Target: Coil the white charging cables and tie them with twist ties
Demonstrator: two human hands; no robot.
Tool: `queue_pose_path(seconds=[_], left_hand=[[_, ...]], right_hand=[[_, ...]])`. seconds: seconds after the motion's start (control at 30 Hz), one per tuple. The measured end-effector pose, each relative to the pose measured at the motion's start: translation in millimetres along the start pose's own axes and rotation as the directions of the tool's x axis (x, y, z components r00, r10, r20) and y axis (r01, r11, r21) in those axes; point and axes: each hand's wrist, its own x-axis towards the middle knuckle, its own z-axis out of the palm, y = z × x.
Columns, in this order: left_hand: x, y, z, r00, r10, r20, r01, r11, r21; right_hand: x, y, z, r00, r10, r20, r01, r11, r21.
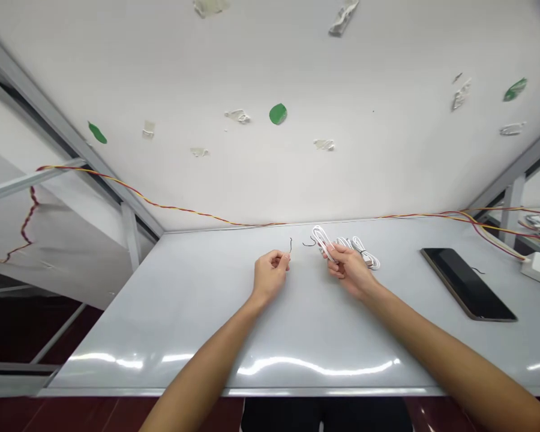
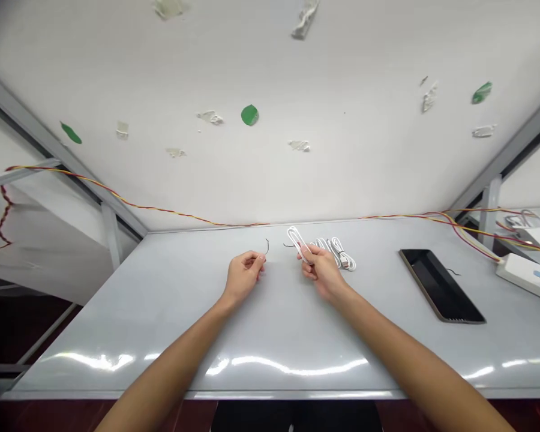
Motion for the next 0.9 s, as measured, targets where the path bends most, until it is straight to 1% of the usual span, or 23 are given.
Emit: queue_pose_path(seconds=[0.03, 0.1, 0.17, 0.23, 0.27, 0.3, 0.37, 0.4, 0.43, 0.47, 0.5, 0.57, 0.63, 0.7, 0.8, 0.83, 0.9], left_hand=[[2.3, -2.4, -0.1, 0.999, 0.046, -0.018, -0.045, 0.996, 0.076], [6.1, -5.9, 0.0, 0.994, 0.109, 0.008, -0.108, 0.972, 0.210], [7.7, -7.8, 0.5, 0.985, 0.161, 0.054, -0.170, 0.933, 0.318], [6.4, -7.8, 0.7, 0.964, 0.255, 0.073, -0.262, 0.871, 0.416], [4.7, -7.1, 0.6, 0.941, 0.328, 0.082, -0.327, 0.823, 0.465], [2.5, -6.0, 0.3, 0.909, 0.406, 0.096, -0.397, 0.770, 0.500], [-2.3, -3.2, -0.3, 0.830, 0.540, 0.143, -0.528, 0.673, 0.518], [-4.7, -1.9, -0.4, 0.792, 0.582, 0.184, -0.583, 0.631, 0.512], [-6.8, -0.9, -0.4, 0.762, 0.604, 0.234, -0.627, 0.597, 0.501], [-8.7, -0.2, -0.1, 0.745, 0.604, 0.283, -0.654, 0.577, 0.488], [-10.3, 0.2, 0.3, 0.741, 0.585, 0.330, -0.666, 0.574, 0.477], [-13.0, 0.6, 1.5, 0.759, 0.530, 0.379, -0.652, 0.613, 0.447], [-15.3, 2.2, 3.0, 0.788, 0.488, 0.375, -0.612, 0.691, 0.385], [-17.4, 5.7, 4.4, 0.821, 0.446, 0.357, -0.553, 0.776, 0.303], [-18.9, 11.2, 6.6, 0.871, 0.364, 0.329, -0.444, 0.869, 0.216], [-18.6, 11.9, 7.2, 0.889, 0.337, 0.309, -0.406, 0.893, 0.194], [-17.0, 10.9, 8.1, 0.921, 0.283, 0.268, -0.325, 0.937, 0.126]], right_hand=[[0.2, -1.5, 0.0, 0.999, -0.027, -0.033, 0.028, 1.000, 0.008], [0.5, -2.9, -0.1, 0.996, -0.050, -0.079, 0.052, 0.998, 0.022], [0.6, -2.4, -0.5, 0.997, -0.038, -0.070, 0.038, 0.999, -0.011], [0.4, 0.2, -0.8, 0.999, -0.026, -0.022, 0.024, 0.994, -0.102], [0.4, 2.1, -0.8, 0.999, -0.031, 0.012, 0.033, 0.984, -0.177], [0.3, 4.3, -0.7, 0.997, -0.051, 0.049, 0.063, 0.960, -0.272], [0.3, 8.6, 0.2, 0.986, -0.127, 0.110, 0.163, 0.878, -0.451], [0.1, 10.4, 1.0, 0.977, -0.168, 0.130, 0.211, 0.831, -0.515], [-0.1, 11.7, 2.0, 0.969, -0.203, 0.143, 0.248, 0.794, -0.555], [-0.4, 12.5, 3.1, 0.963, -0.225, 0.149, 0.270, 0.779, -0.565], [-0.9, 12.8, 4.2, 0.963, -0.225, 0.150, 0.271, 0.793, -0.546], [-1.9, 12.8, 6.0, 0.971, -0.181, 0.154, 0.233, 0.855, -0.463], [-2.6, 12.8, 6.9, 0.977, -0.136, 0.162, 0.188, 0.910, -0.369], [-2.4, 14.0, 6.9, 0.979, -0.128, 0.157, 0.167, 0.950, -0.265], [-1.3, 16.6, 6.2, 0.981, -0.144, 0.130, 0.161, 0.979, -0.128], [-1.1, 17.3, 6.1, 0.982, -0.148, 0.119, 0.161, 0.981, -0.112], [-1.1, 17.8, 6.3, 0.981, -0.159, 0.111, 0.174, 0.974, -0.146]])
